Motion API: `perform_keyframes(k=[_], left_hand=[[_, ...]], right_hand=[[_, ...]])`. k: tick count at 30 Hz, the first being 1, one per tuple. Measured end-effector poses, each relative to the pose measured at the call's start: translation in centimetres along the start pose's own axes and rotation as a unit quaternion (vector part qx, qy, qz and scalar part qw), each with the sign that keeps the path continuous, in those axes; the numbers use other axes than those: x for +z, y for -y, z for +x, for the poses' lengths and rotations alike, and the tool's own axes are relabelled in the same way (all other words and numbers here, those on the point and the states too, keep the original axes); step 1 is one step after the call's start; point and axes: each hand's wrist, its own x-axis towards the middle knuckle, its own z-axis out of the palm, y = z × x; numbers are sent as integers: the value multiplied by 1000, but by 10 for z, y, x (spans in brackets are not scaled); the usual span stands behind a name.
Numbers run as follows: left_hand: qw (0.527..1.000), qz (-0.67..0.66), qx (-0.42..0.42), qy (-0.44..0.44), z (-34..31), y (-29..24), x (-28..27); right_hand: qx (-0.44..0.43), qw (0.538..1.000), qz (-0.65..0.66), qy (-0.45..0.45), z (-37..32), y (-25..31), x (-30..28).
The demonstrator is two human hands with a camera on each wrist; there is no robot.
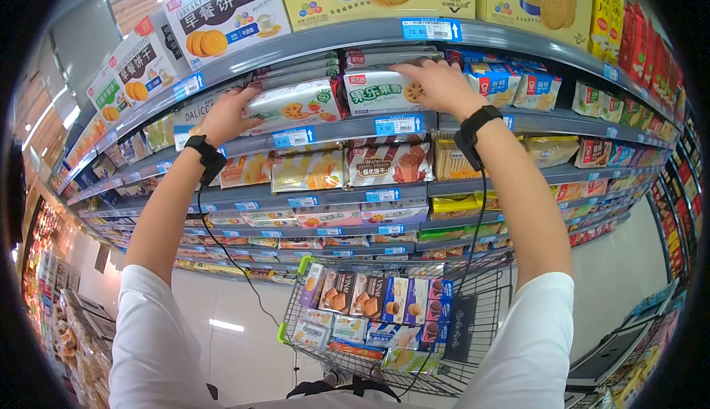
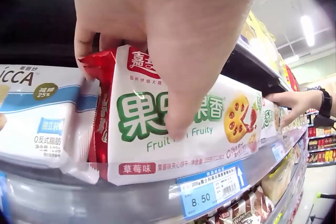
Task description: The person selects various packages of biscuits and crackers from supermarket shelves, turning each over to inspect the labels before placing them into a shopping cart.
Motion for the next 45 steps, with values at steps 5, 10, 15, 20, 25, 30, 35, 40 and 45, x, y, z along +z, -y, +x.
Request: perform_keyframes(k=[5,10,15,20,25,30,35,40,45], left_hand=[[996,-83,18,7,-4,13,3],[998,-58,-3,-13,-5,6,4],[997,-74,-21,-18,2,3,5],[994,-57,6,-93,-13,-5,2],[988,-60,24,-140,-25,-11,-3],[975,-52,31,-215,-28,-23,-12],[971,-27,37,-233,-27,-26,-15],[972,-23,20,-235,-30,-29,-25],[972,-77,-11,-223,-36,-34,-36]], right_hand=[[-6,998,35,-44,6,-26,21],[-41,993,58,-93,20,-62,43],[-5,993,114,-40,34,-61,35],[-30,984,178,4,43,-53,27],[-93,985,134,-60,37,-44,24],[-50,993,45,-101,11,-21,21],[-41,986,33,-156,0,-13,18],[-61,965,25,-253,-8,-11,18],[-39,956,38,-287,-21,-5,12]])
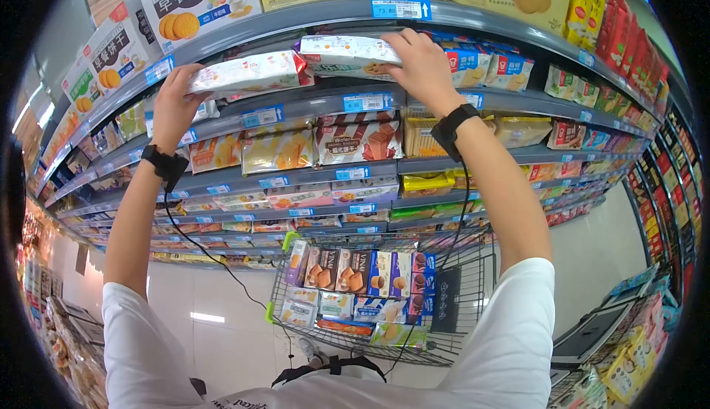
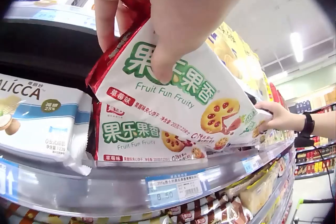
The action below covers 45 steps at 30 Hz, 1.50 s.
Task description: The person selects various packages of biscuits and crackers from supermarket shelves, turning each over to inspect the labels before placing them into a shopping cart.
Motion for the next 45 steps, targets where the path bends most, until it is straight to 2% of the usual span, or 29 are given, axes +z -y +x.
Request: perform_keyframes(k=[4,6,7,8,9,10,11,12,13,14,16,18,20,22,23,24,25,26,28,30,32,33,34,36,38,39,42,44,45], left_hand=[[999,-34,-8,-21,-17,2,-20],[986,-138,-94,5,-39,3,-31],[970,-180,-160,24,-52,2,-37],[970,-186,-154,33,-68,-2,-43],[929,-276,-240,53,-82,-12,-52],[873,-359,-320,79,-94,-21,-59],[871,-365,-312,101,-108,-27,-65],[868,-372,-307,123,-120,-34,-69],[830,-435,-322,137,-133,-44,-71],[822,-447,-319,151,-148,-51,-71],[786,-472,-317,242,-181,-53,-65],[768,-479,-286,314,-220,-57,-59],[738,-492,-256,384,-262,-56,-49],[681,-541,-272,412,-301,-54,-44],[635,-577,-322,399,-320,-56,-42],[621,-579,-331,411,-337,-54,-38],[554,-622,-391,392,-355,-55,-35],[482,-650,-454,373,-376,-54,-38],[410,-663,-492,388,-403,-50,-40],[368,-675,-523,369,-418,-55,-48],[341,-682,-518,388,-442,-51,-48],[322,-693,-507,400,-452,-48,-44],[323,-691,-511,397,-464,-46,-39],[245,-680,-563,400,-477,-46,-30],[239,-671,-576,400,-481,-48,-31],[248,-675,-579,385,-478,-52,-33],[269,-684,-578,354,-473,-72,-32],[199,-659,-650,321,-460,-96,-27],[185,-671,-647,311,-456,-106,-18]], right_hand=[[50,999,13,-15,-12,28,-27],[68,997,29,-22,-28,48,-42],[122,990,64,-15,-41,59,-50],[178,979,98,-6,-54,69,-57],[198,967,160,-5,-75,75,-55],[239,943,231,2,-107,76,-37],[325,874,356,55,-128,95,-41],[403,778,470,103,-148,121,-46],[454,726,503,121,-169,146,-50],[500,669,533,135,-187,172,-54],[543,613,551,162,-222,220,-61],[538,612,552,176,-272,260,-54],[586,543,571,188,-311,304,-59],[549,631,501,223,-338,341,-67],[560,624,496,225,-349,352,-69],[574,607,480,267,-358,363,-76],[592,580,465,311,-364,380,-87],[619,563,473,276,-369,399,-99],[599,560,509,263,-358,421,-115],[627,530,495,286,-337,439,-129],[640,512,481,311,-336,449,-131],[623,508,487,341,-338,450,-128],[603,503,494,373,-340,450,-126],[581,503,515,379,-349,446,-119],[603,438,581,326,-360,436,-119],[598,435,587,329,-364,434,-122],[601,220,768,4,-378,429,-138],[604,218,766,-19,-400,410,-128],[614,247,749,-28,-404,399,-125]])
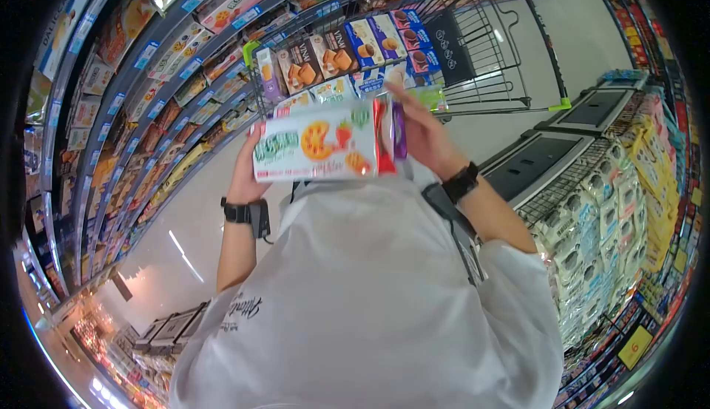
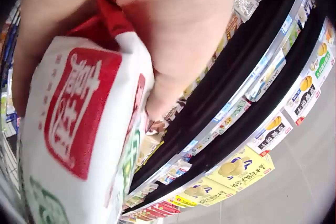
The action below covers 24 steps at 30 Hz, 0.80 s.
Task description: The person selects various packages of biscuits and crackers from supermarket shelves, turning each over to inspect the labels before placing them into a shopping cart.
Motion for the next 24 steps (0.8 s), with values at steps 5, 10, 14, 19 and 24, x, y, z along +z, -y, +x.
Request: perform_keyframes(k=[5,10,14,19,24], left_hand=[[998,-1,59,31,38,-10,75],[976,100,189,-36,47,-19,132],[966,118,214,-84,43,-13,157],[960,56,256,-102,43,-4,149],[954,114,266,-79,37,-18,151]], right_hand=[[-65,990,-102,-74,27,54,2],[-181,935,-303,-30,35,84,-31],[-180,963,-159,-124,37,128,-18],[-195,958,-137,-162,28,174,-44],[-241,938,-145,-204,9,206,-56]])
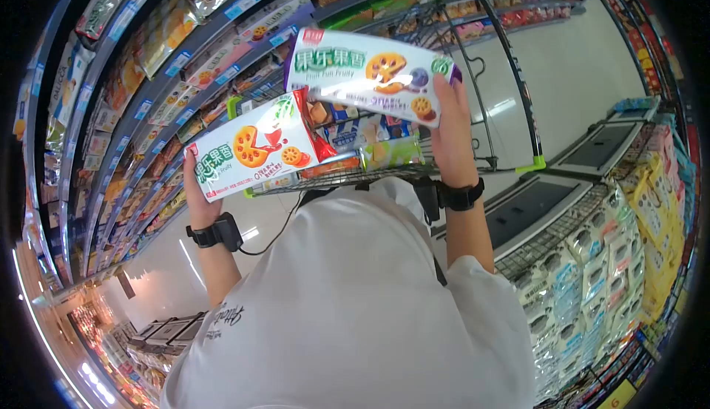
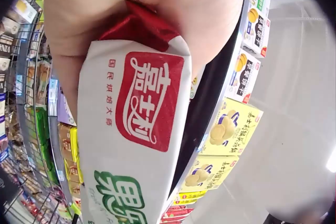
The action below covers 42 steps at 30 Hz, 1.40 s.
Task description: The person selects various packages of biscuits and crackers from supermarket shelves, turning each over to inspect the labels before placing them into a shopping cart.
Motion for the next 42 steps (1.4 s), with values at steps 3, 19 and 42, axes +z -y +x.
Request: perform_keyframes(k=[3,19,42], left_hand=[[994,97,34,40,0,-3,21],[980,98,96,144,-37,-4,70],[921,193,338,-23,-77,-5,-1]], right_hand=[[-9,1000,15,-15,-4,6,8],[112,989,66,75,-48,-12,47],[-75,979,-130,140,-38,-5,17]])
